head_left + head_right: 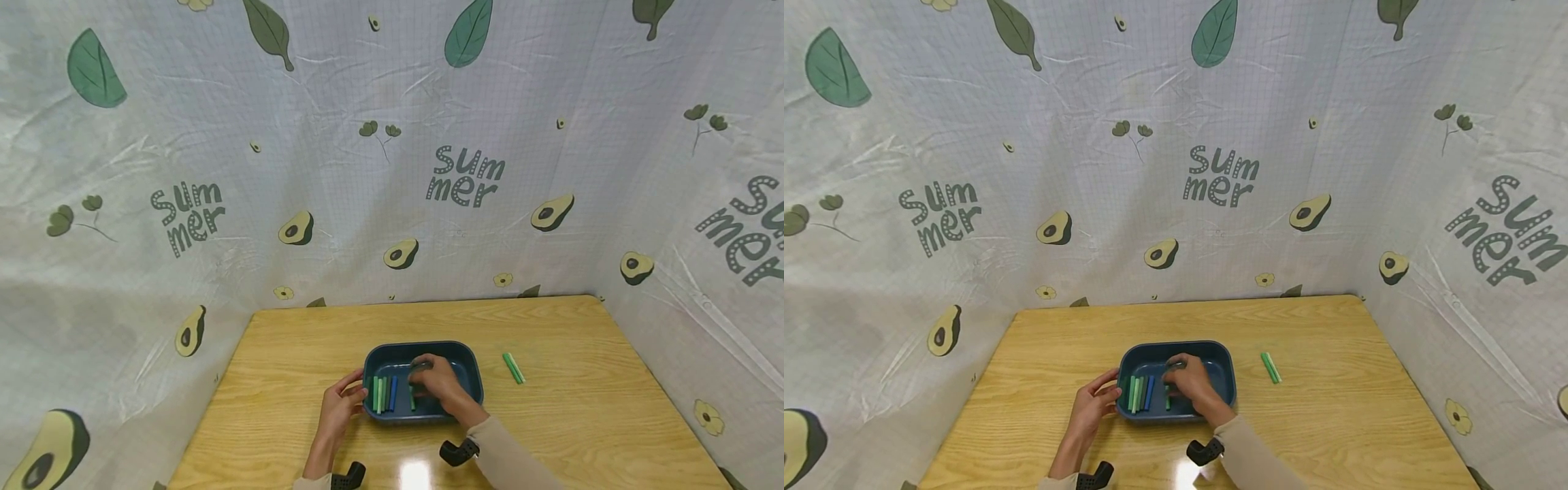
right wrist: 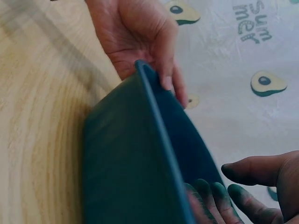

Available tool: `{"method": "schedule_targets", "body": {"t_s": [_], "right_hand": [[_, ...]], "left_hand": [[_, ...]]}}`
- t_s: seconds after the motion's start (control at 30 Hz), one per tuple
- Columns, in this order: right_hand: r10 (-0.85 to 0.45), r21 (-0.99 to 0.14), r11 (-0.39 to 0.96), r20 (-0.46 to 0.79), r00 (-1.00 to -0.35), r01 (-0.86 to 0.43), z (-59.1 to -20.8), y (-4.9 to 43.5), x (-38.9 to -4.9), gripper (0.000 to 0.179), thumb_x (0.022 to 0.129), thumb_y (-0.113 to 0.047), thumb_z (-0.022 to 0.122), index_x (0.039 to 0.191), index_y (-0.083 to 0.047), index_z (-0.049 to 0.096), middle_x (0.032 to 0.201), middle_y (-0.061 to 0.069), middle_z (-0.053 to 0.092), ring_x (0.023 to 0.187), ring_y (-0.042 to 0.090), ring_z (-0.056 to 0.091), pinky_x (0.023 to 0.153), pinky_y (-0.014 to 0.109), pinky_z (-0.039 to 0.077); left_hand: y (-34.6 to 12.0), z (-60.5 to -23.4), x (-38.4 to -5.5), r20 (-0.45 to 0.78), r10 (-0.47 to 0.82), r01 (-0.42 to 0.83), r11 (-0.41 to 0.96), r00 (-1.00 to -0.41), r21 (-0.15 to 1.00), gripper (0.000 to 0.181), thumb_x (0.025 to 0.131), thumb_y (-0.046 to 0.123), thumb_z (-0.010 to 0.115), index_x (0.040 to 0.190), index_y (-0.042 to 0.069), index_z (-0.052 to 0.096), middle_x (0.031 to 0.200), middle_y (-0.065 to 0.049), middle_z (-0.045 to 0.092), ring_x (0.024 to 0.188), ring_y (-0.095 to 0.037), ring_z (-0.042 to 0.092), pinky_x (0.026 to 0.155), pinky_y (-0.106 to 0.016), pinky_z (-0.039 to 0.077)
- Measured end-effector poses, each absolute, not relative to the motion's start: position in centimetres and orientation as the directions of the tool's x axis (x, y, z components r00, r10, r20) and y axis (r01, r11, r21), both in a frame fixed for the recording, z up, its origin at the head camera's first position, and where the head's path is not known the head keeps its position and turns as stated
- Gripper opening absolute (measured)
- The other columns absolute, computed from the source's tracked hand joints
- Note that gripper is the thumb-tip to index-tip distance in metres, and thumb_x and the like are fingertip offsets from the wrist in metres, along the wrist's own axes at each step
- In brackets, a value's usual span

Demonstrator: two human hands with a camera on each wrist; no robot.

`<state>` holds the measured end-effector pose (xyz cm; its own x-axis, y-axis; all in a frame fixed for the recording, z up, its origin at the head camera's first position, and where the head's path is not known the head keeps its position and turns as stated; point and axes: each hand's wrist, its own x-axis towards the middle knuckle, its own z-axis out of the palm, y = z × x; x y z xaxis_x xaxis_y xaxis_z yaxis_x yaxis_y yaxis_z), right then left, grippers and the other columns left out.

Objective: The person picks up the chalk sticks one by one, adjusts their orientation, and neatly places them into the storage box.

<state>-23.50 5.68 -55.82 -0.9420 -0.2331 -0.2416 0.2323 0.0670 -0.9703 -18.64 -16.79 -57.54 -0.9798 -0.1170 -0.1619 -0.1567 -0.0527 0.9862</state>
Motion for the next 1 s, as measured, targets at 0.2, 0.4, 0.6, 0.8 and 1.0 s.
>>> {"method": "schedule_targets", "body": {"t_s": [0.2, 0.4, 0.6, 0.8, 1.0], "right_hand": [[-0.222, -0.985, 0.086, -0.168, -0.960, 0.152, -53.9, 7.0, -23.2, 0.039, 0.089, -0.009, 0.068, 0.124, 0.003, 0.057, 0.106, 0.017, 0.067, 0.099, 0.037, 0.067, 0.078, 0.046, 0.058], [-0.171, -0.991, 0.072, -0.126, -0.977, 0.116, -52.3, 8.4, -22.9, 0.036, 0.091, -0.008, 0.067, 0.124, 0.002, 0.058, 0.108, 0.018, 0.066, 0.096, 0.033, 0.067, 0.080, 0.046, 0.058], [-0.104, -0.994, 0.090, -0.077, -0.992, 0.067, -51.2, 10.0, -22.7, 0.032, 0.090, -0.006, 0.066, 0.122, 0.000, 0.061, 0.107, 0.017, 0.066, 0.094, 0.031, 0.067, 0.079, 0.045, 0.058], [-0.028, -0.990, 0.139, -0.033, -0.999, 0.029, -50.4, 11.8, -22.6, 0.033, 0.090, -0.007, 0.068, 0.121, -0.002, 0.062, 0.110, 0.018, 0.066, 0.093, 0.025, 0.069, 0.079, 0.039, 0.058], [0.034, -0.989, 0.145, -0.004, -0.999, 0.009, -49.5, 13.5, -22.4, 0.032, 0.091, -0.007, 0.066, 0.122, -0.001, 0.061, 0.113, 0.021, 0.066, 0.093, 0.023, 0.070, 0.081, 0.040, 0.058]], "left_hand": [[-16.7, -57.5, -18.7, -0.155, -0.115, -0.150, -0.048, -0.981, 0.988, 0.047, 0.090, -0.001, 0.062, 0.137, 0.000, 0.055, 0.132, -0.025, 0.056, 0.095, -0.018, 0.064, 0.065, -0.028, 0.055], [-16.7, -57.3, -18.6, -0.157, -0.118, -0.153, -0.041, -0.980, 0.987, 0.047, 0.091, -0.001, 0.062, 0.137, 0.000, 0.055, 0.133, -0.024, 0.056, 0.094, -0.017, 0.064, 0.064, -0.028, 0.055], [-16.7, -57.3, -18.6, -0.169, -0.114, -0.166, -0.036, -0.979, 0.985, 0.048, 0.091, 0.001, 0.062, 0.138, 0.001, 0.054, 0.134, -0.024, 0.055, 0.094, -0.016, 0.063, 0.065, -0.028, 0.055], [-16.8, -57.4, -18.5, -0.171, -0.111, -0.168, -0.034, -0.979, 0.985, 0.048, 0.091, 0.001, 0.063, 0.138, 0.001, 0.054, 0.134, -0.024, 0.055, 0.091, -0.012, 0.062, 0.065, -0.029, 0.055], [-16.9, -57.5, -18.4, -0.170, -0.114, -0.166, -0.037, -0.979, 0.985, 0.047, 0.091, 0.000, 0.062, 0.138, 0.001, 0.055, 0.133, -0.024, 0.055, 0.090, -0.012, 0.062, 0.065, -0.028, 0.055]]}}
